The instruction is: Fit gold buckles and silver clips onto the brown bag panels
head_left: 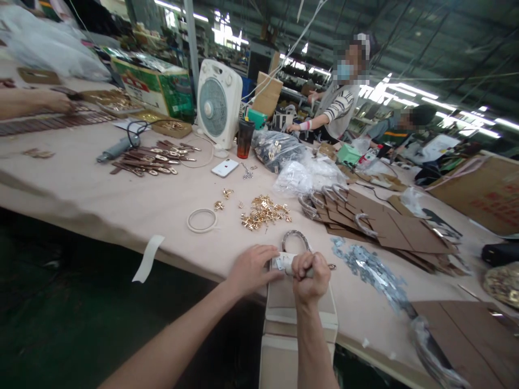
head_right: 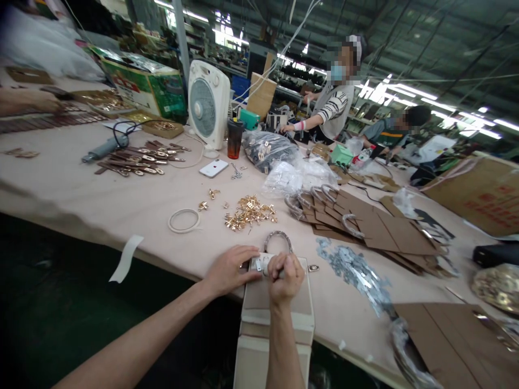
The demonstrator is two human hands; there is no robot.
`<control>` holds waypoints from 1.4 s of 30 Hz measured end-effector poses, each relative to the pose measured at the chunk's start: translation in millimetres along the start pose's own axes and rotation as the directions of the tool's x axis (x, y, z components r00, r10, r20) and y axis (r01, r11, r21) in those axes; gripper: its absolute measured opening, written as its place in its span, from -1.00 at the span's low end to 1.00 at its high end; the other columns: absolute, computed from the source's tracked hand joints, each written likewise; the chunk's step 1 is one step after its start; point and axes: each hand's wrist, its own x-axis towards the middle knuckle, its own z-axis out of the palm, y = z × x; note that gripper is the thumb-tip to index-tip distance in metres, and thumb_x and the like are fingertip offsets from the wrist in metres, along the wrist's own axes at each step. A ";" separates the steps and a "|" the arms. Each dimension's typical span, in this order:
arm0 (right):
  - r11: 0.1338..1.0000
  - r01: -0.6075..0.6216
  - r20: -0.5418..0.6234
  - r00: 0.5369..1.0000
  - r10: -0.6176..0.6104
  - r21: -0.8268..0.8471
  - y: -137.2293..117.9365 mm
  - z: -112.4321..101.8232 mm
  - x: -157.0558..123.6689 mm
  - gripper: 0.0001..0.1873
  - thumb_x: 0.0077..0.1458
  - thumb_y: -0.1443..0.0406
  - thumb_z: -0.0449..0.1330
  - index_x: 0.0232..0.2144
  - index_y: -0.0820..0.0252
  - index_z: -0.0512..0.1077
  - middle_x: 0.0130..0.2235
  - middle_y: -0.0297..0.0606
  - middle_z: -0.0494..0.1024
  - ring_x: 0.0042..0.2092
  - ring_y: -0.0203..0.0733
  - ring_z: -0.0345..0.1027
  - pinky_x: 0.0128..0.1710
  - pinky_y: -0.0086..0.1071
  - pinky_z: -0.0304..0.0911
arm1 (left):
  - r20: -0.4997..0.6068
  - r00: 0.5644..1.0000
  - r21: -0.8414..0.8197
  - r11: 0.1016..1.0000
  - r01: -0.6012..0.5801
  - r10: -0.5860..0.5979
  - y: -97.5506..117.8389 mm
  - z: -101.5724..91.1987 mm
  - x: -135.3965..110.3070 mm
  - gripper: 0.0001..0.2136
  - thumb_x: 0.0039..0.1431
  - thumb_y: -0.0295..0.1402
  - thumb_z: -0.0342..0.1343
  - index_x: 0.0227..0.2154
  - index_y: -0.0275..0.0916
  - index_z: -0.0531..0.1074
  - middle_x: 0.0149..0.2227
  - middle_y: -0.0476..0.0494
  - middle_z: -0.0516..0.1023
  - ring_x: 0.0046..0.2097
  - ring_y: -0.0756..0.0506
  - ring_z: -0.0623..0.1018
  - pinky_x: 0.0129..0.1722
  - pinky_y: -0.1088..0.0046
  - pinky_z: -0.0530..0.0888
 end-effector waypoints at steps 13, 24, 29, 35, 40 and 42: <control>0.990 -0.067 -0.080 0.994 0.077 0.124 15.4 -15.3 2.0 -0.59 0.30 0.16 0.10 -0.58 0.15 0.26 -0.66 -0.52 0.13 -0.68 -0.42 -0.09 -0.65 -0.52 -0.09 | -0.033 0.981 -0.095 0.978 0.187 -0.190 10.5 5.8 7.6 -0.73 0.03 -0.34 0.45 -0.22 -0.12 0.53 0.08 -0.05 0.64 0.11 -0.19 0.57 0.14 0.22 0.48; 0.983 -0.080 -0.063 0.994 0.091 0.165 19.6 -20.4 1.7 -0.60 0.31 0.17 0.09 -0.57 0.16 0.31 -0.66 -0.51 0.14 -0.68 -0.43 -0.05 -0.65 -0.52 -0.08 | -0.027 0.995 -0.116 0.989 0.090 -0.093 9.1 5.8 8.0 -0.73 0.08 -0.38 0.44 -0.16 -0.12 0.56 0.13 -0.09 0.62 0.15 -0.21 0.56 0.18 0.16 0.44; 0.989 -0.077 -0.057 0.995 0.085 0.127 18.5 -19.9 1.5 -0.59 0.32 0.15 0.09 -0.57 0.15 0.28 -0.66 -0.53 0.13 -0.68 -0.43 -0.05 -0.64 -0.52 -0.07 | -0.032 0.998 -0.079 0.995 0.056 -0.059 8.4 6.7 7.7 -0.76 0.14 -0.35 0.41 -0.12 -0.11 0.60 0.14 -0.11 0.62 0.14 -0.21 0.58 0.18 0.17 0.47; 0.990 -0.081 -0.070 0.994 0.089 0.117 18.3 -19.5 1.0 -0.59 0.32 0.13 0.09 -0.57 0.14 0.29 -0.66 -0.52 0.14 -0.67 -0.41 -0.05 -0.64 -0.51 -0.05 | -0.019 1.000 0.006 1.000 0.014 -0.014 7.0 8.0 6.2 -0.72 0.22 -0.32 0.33 -0.01 -0.10 0.62 0.17 -0.14 0.60 0.13 -0.22 0.59 0.17 0.16 0.50; 0.988 -0.072 -0.066 0.995 0.081 0.133 19.9 -20.3 0.8 -0.59 0.32 0.15 0.09 -0.57 0.16 0.31 -0.66 -0.51 0.14 -0.67 -0.42 -0.04 -0.64 -0.52 -0.06 | 0.028 1.000 0.011 1.000 -0.011 0.010 4.8 4.6 6.9 -0.66 0.20 -0.38 0.28 0.04 -0.10 0.62 0.18 -0.15 0.59 0.18 -0.20 0.58 0.24 0.17 0.47; 0.989 -0.065 -0.065 0.995 0.074 0.136 18.4 -18.9 0.9 -0.60 0.32 0.17 0.08 -0.57 0.16 0.31 -0.66 -0.51 0.14 -0.67 -0.42 -0.05 -0.64 -0.52 -0.07 | 0.032 0.999 0.001 1.000 -0.026 0.026 4.2 3.6 7.3 -0.64 0.17 -0.42 0.25 0.04 -0.12 0.62 0.18 -0.16 0.59 0.19 -0.19 0.57 0.24 0.19 0.47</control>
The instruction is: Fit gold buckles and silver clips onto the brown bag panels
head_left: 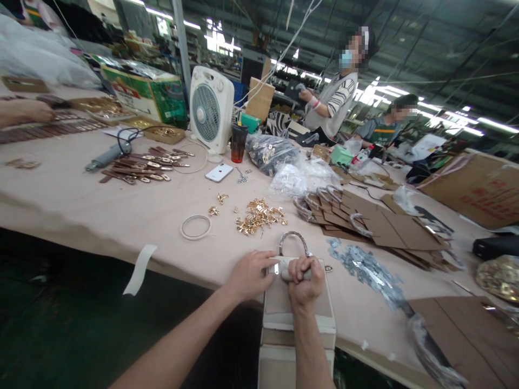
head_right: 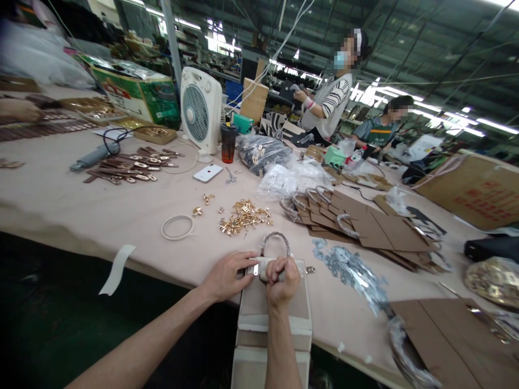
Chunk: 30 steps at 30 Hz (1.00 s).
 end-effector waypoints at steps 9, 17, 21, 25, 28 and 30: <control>0.994 0.088 0.099 0.992 -0.082 -0.060 0.3 16.8 -8.5 -0.63 0.31 0.22 0.10 -0.57 0.15 0.28 -0.66 -0.51 0.15 -0.67 -0.40 -0.04 -0.64 -0.51 -0.04 | -0.041 0.997 0.012 0.998 0.059 -0.058 2.0 3.1 0.0 -0.63 0.11 -0.43 0.22 0.00 -0.06 0.65 0.14 -0.09 0.63 0.13 -0.17 0.60 0.20 0.23 0.49; 0.967 0.179 0.107 0.981 -0.161 -0.181 7.5 25.8 -12.2 -0.64 0.32 0.24 0.09 -0.55 0.15 0.29 -0.65 -0.50 0.17 -0.64 -0.37 0.03 -0.61 -0.48 0.01 | -0.008 0.997 0.010 0.997 0.076 -0.076 1.7 1.3 0.3 -0.69 0.18 -0.37 0.21 -0.02 -0.07 0.66 0.14 -0.06 0.63 0.14 -0.18 0.58 0.20 0.24 0.48; 0.963 0.150 0.092 0.987 -0.132 -0.223 7.7 28.8 -9.7 -0.63 0.33 0.22 0.09 -0.54 0.15 0.30 -0.65 -0.51 0.16 -0.65 -0.37 0.02 -0.62 -0.47 0.00 | 0.007 0.998 0.019 0.997 0.070 -0.070 0.4 1.3 0.0 -0.68 0.19 -0.36 0.21 0.00 -0.03 0.65 0.15 -0.04 0.62 0.14 -0.19 0.58 0.19 0.24 0.48; 0.948 0.138 0.089 0.989 -0.117 -0.285 12.3 26.6 -8.2 -0.62 0.33 0.19 0.09 -0.55 0.14 0.30 -0.65 -0.50 0.18 -0.65 -0.38 0.02 -0.63 -0.46 -0.02 | 0.011 0.998 0.019 0.998 0.060 -0.061 1.2 0.8 -0.2 -0.68 0.19 -0.38 0.22 -0.01 0.00 0.64 0.14 -0.03 0.62 0.13 -0.19 0.58 0.18 0.22 0.48; 0.922 0.139 0.086 0.990 -0.115 -0.361 18.2 23.2 -5.3 -0.60 0.33 0.15 0.11 -0.56 0.14 0.29 -0.65 -0.48 0.20 -0.64 -0.37 0.04 -0.62 -0.45 0.00 | 0.004 0.999 0.015 0.999 0.050 -0.050 1.6 0.7 0.0 -0.71 0.18 -0.39 0.21 -0.06 -0.01 0.65 0.14 -0.02 0.63 0.11 -0.19 0.59 0.16 0.22 0.49; 0.913 0.088 0.062 0.996 -0.068 -0.399 21.0 22.2 -0.3 -0.58 0.34 0.11 0.11 -0.55 0.13 0.29 -0.65 -0.49 0.21 -0.65 -0.37 0.03 -0.64 -0.45 -0.01 | 0.001 0.999 0.014 0.999 0.041 -0.041 1.3 1.0 0.2 -0.73 0.18 -0.40 0.20 -0.09 -0.02 0.65 0.13 -0.01 0.63 0.09 -0.19 0.59 0.15 0.22 0.49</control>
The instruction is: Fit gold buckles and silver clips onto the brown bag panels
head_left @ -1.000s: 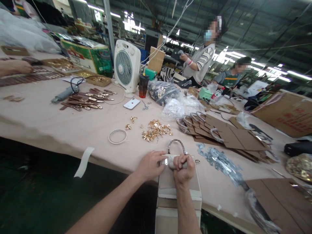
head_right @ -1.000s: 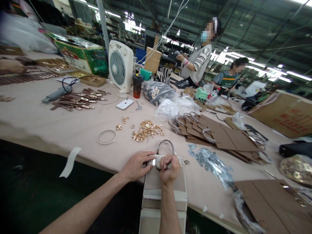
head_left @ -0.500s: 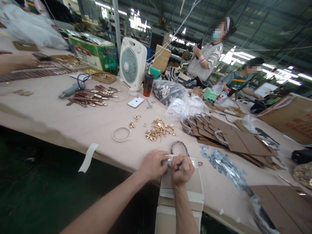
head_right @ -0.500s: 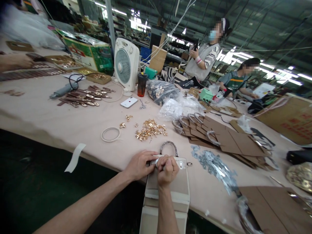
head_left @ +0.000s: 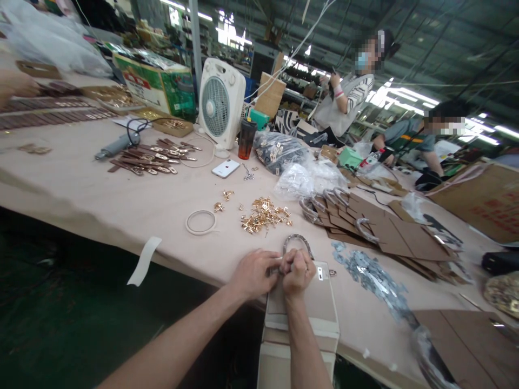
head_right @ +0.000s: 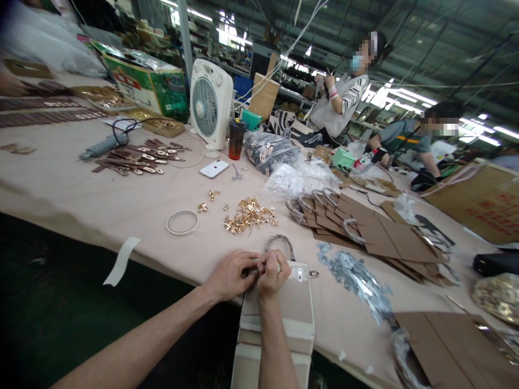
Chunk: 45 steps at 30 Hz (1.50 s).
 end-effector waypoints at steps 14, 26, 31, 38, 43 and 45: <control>0.984 -0.155 0.002 0.988 0.156 0.092 -6.3 1.8 23.8 -0.56 0.31 0.05 0.14 -0.55 0.15 0.30 -0.67 -0.52 0.20 -0.68 -0.41 0.01 -0.70 -0.52 -0.09 | -0.019 1.000 0.103 0.995 -0.003 0.005 3.8 1.5 -3.0 -0.49 0.16 -0.17 0.36 0.15 -0.12 0.45 0.23 -0.17 0.52 0.15 -0.26 0.51 0.18 0.14 0.44; 0.926 -0.376 0.049 0.926 0.373 0.048 2.7 12.1 57.2 -0.55 0.23 -0.04 0.18 -0.50 0.13 0.27 -0.68 -0.58 0.16 -0.70 -0.43 -0.02 -0.72 -0.55 -0.07 | 0.027 1.000 0.179 0.984 0.002 -0.007 5.4 -0.1 -3.1 -0.44 0.20 -0.08 0.33 0.22 -0.08 0.41 0.23 -0.12 0.53 0.12 -0.28 0.51 0.13 0.13 0.44; 0.928 -0.373 0.073 0.925 0.374 -0.015 6.6 9.0 50.5 -0.53 0.23 -0.04 0.18 -0.53 0.16 0.30 -0.70 -0.55 0.18 -0.70 -0.42 0.01 -0.72 -0.54 -0.06 | 0.018 1.000 0.160 0.987 0.012 -0.015 9.6 -3.9 -1.4 -0.48 0.20 -0.09 0.33 0.19 -0.05 0.42 0.16 -0.11 0.57 0.06 -0.25 0.52 0.06 0.19 0.45; 0.976 -0.191 0.141 0.974 0.175 0.104 -16.0 7.1 36.4 -0.58 0.29 0.08 0.17 -0.54 0.16 0.31 -0.68 -0.52 0.19 -0.69 -0.42 -0.01 -0.71 -0.53 -0.08 | 0.013 1.000 0.151 0.988 0.009 -0.011 8.1 -3.8 -1.2 -0.50 0.15 -0.09 0.37 0.12 -0.05 0.45 0.15 -0.09 0.57 0.06 -0.25 0.51 0.06 0.18 0.44; 0.980 -0.107 0.165 0.983 0.079 0.170 -18.8 6.4 26.9 -0.57 0.29 0.08 0.14 -0.57 0.12 0.28 -0.68 -0.52 0.15 -0.69 -0.40 -0.04 -0.71 -0.49 -0.05 | 0.006 1.000 0.132 0.991 0.002 -0.002 6.2 -1.8 -2.0 -0.49 0.09 -0.10 0.41 0.08 -0.05 0.46 0.17 -0.09 0.55 0.06 -0.25 0.50 0.09 0.18 0.42; 0.980 -0.185 0.211 0.964 0.165 0.080 -13.0 6.4 23.7 -0.56 0.29 0.07 0.15 -0.58 0.11 0.28 -0.69 -0.52 0.16 -0.70 -0.39 -0.05 -0.72 -0.48 -0.11 | 0.004 1.000 0.121 0.993 0.003 -0.003 7.0 -1.8 -2.1 -0.57 0.12 -0.11 0.39 0.03 -0.04 0.49 0.14 -0.07 0.57 0.05 -0.24 0.50 0.05 0.20 0.43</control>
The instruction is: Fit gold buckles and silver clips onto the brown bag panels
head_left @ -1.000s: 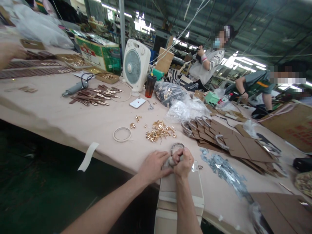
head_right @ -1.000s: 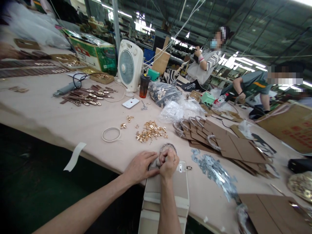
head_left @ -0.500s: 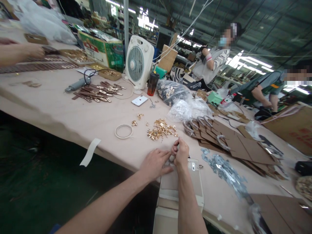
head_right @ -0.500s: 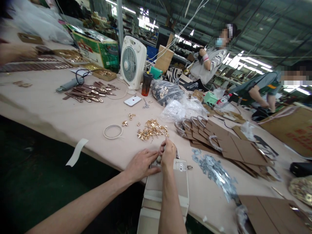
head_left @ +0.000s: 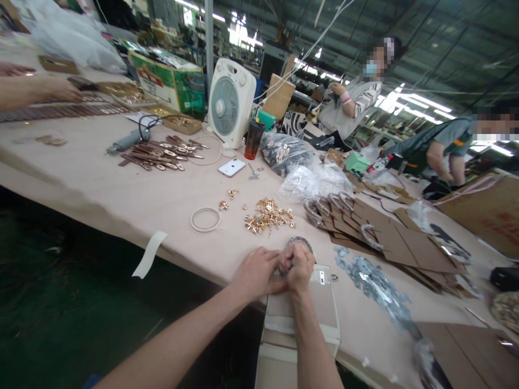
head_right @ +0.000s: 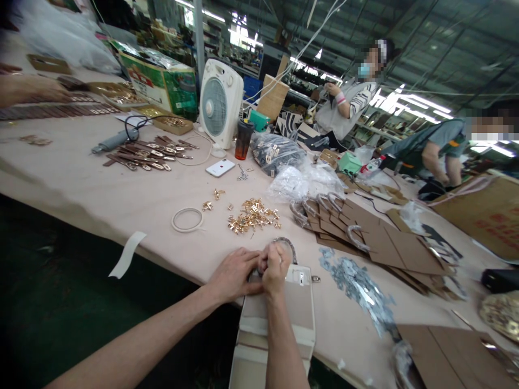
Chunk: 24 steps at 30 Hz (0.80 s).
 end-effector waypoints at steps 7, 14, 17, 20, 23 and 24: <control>0.984 0.178 -0.037 0.983 -0.179 -0.029 -13.1 -0.1 -0.7 -0.58 0.28 0.11 0.16 -0.58 0.11 0.28 -0.66 -0.49 0.18 -0.65 -0.37 0.01 -0.65 -0.44 -0.04 | -0.007 1.000 0.004 1.000 -0.004 0.004 -1.0 2.5 0.5 -0.49 0.08 -0.12 0.41 0.07 -0.06 0.46 0.19 -0.09 0.54 0.06 -0.25 0.49 0.07 0.18 0.42; 0.990 -0.020 -0.004 1.000 0.019 -0.138 7.2 2.6 -7.2 -0.54 0.28 0.04 0.18 -0.59 0.13 0.30 -0.69 -0.50 0.18 -0.66 -0.39 -0.01 -0.66 -0.45 -0.08 | 0.018 1.000 0.005 1.000 -0.020 0.020 2.6 -3.6 1.2 -0.67 0.10 -0.22 0.37 -0.07 -0.09 0.52 0.09 -0.08 0.60 0.01 -0.24 0.51 0.04 0.21 0.44; 0.996 -0.039 -0.058 0.998 0.035 -0.085 10.0 -4.1 -13.0 -0.52 0.26 -0.01 0.18 -0.58 0.13 0.28 -0.69 -0.52 0.17 -0.67 -0.41 -0.04 -0.67 -0.48 -0.09 | 0.008 0.999 0.016 0.999 -0.047 0.047 1.3 -1.4 2.2 -0.57 0.13 -0.22 0.36 0.06 -0.08 0.50 0.16 -0.10 0.57 0.07 -0.24 0.51 0.11 0.19 0.43; 0.999 -0.038 -0.139 0.990 0.034 -0.029 0.4 -24.8 -19.3 -0.50 0.26 -0.03 0.16 -0.58 0.13 0.25 -0.70 -0.53 0.16 -0.68 -0.43 -0.06 -0.69 -0.51 -0.11 | 0.005 0.998 0.058 0.996 -0.064 0.063 -6.7 6.6 4.3 -0.44 0.17 -0.08 0.32 0.21 -0.10 0.44 0.23 -0.15 0.53 0.13 -0.28 0.50 0.17 0.13 0.41; 1.000 0.005 -0.310 0.951 -0.006 -0.002 -19.4 -63.3 -23.9 -0.52 0.26 -0.04 0.16 -0.55 0.14 0.26 -0.68 -0.54 0.18 -0.68 -0.43 -0.04 -0.70 -0.54 -0.11 | 0.018 0.998 0.090 0.994 -0.068 0.066 -15.2 13.8 6.3 -0.35 0.20 0.02 0.28 0.29 -0.12 0.38 0.26 -0.17 0.51 0.16 -0.30 0.49 0.19 0.09 0.41; 1.000 0.009 -0.379 0.925 -0.011 -0.005 -27.0 -79.4 -25.0 -0.52 0.25 -0.04 0.18 -0.54 0.14 0.27 -0.67 -0.54 0.18 -0.67 -0.43 -0.03 -0.69 -0.55 -0.11 | 0.026 0.998 0.097 0.993 -0.067 0.065 -16.6 14.9 6.3 -0.34 0.21 0.03 0.27 0.30 -0.12 0.36 0.26 -0.17 0.51 0.17 -0.30 0.49 0.20 0.09 0.41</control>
